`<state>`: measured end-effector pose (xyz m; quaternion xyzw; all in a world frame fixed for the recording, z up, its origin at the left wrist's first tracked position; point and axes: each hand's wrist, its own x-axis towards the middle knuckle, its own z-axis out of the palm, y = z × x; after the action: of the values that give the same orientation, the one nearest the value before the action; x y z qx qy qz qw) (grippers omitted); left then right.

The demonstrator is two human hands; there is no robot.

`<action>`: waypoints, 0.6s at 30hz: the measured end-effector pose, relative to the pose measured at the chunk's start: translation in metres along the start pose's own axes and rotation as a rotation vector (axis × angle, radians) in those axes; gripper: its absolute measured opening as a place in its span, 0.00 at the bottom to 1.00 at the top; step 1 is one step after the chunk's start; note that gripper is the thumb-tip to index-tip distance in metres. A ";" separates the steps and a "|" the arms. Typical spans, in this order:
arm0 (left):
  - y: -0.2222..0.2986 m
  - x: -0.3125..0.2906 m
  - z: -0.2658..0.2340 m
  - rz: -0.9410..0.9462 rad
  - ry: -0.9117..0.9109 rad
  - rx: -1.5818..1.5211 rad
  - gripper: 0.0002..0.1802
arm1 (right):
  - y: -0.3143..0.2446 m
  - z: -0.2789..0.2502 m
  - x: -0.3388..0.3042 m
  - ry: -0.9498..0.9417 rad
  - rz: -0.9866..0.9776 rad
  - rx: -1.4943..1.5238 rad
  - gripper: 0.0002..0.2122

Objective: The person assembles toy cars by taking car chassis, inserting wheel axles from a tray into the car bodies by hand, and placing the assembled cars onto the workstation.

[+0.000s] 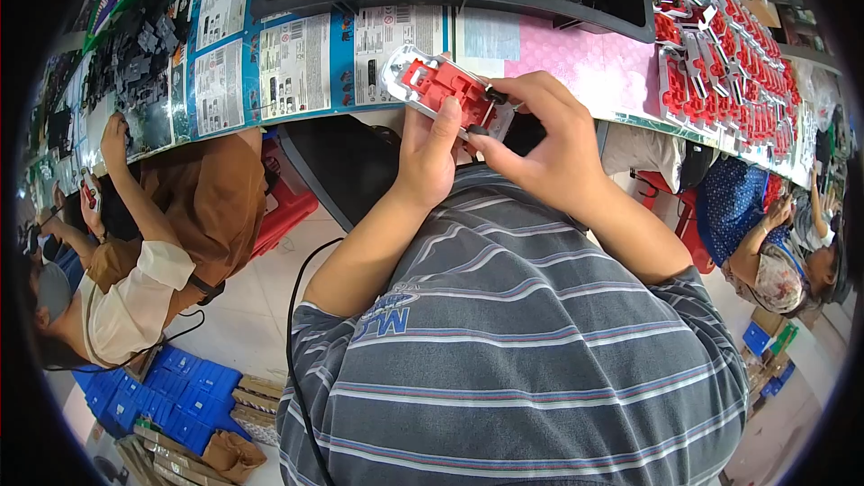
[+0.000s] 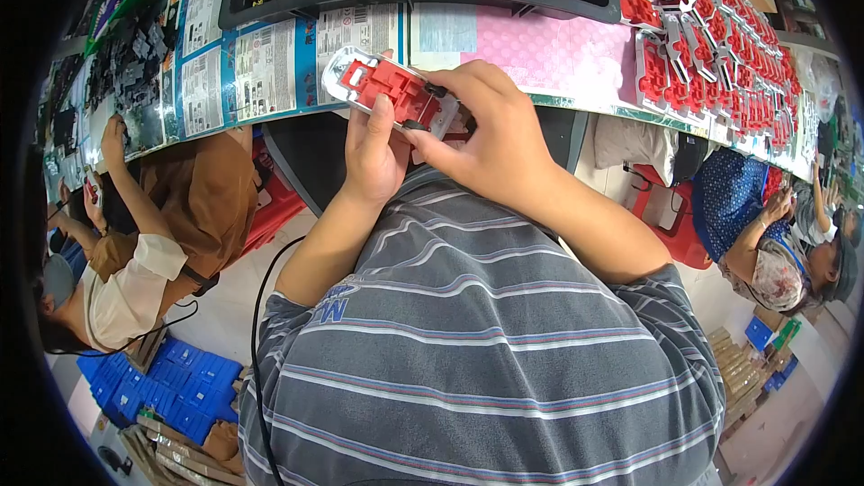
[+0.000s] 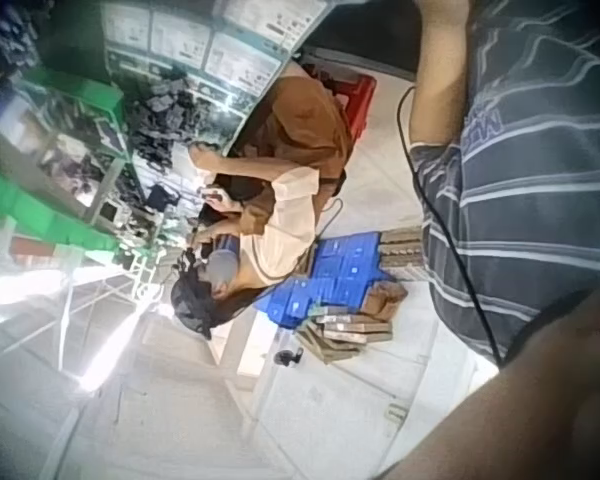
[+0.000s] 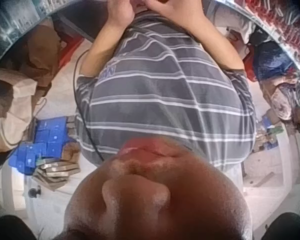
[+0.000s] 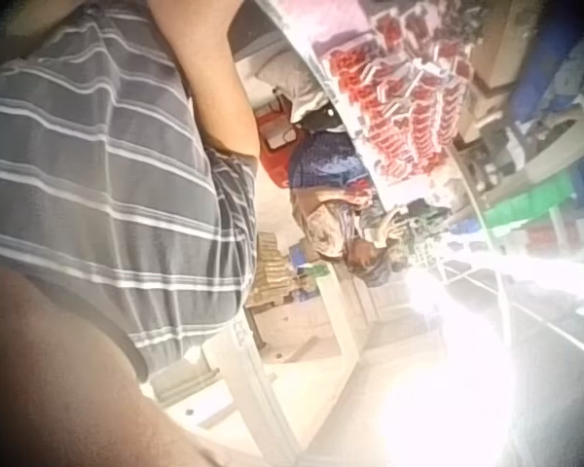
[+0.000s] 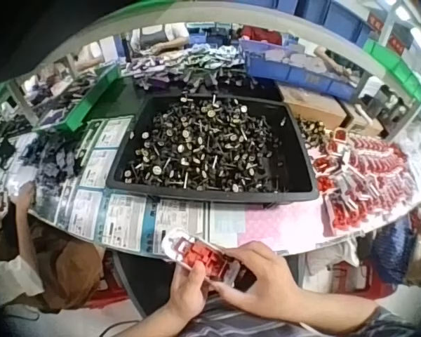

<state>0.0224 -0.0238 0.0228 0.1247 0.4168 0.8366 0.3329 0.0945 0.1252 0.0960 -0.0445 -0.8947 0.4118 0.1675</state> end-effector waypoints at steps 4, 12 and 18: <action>-0.004 0.002 -0.002 -0.030 0.049 0.039 0.33 | -0.006 -0.018 0.004 0.158 -0.128 0.032 0.24; -0.024 -0.003 0.006 -0.004 -0.133 0.151 0.17 | 0.004 0.005 0.033 0.040 -0.076 -0.056 0.23; -0.029 -0.003 -0.004 -0.049 -0.155 0.245 0.14 | 0.004 0.008 0.033 -0.003 0.059 0.019 0.22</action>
<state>0.0353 -0.0159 -0.0019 0.2182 0.4918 0.7590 0.3666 0.0611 0.1297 0.0967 -0.0684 -0.8892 0.4252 0.1542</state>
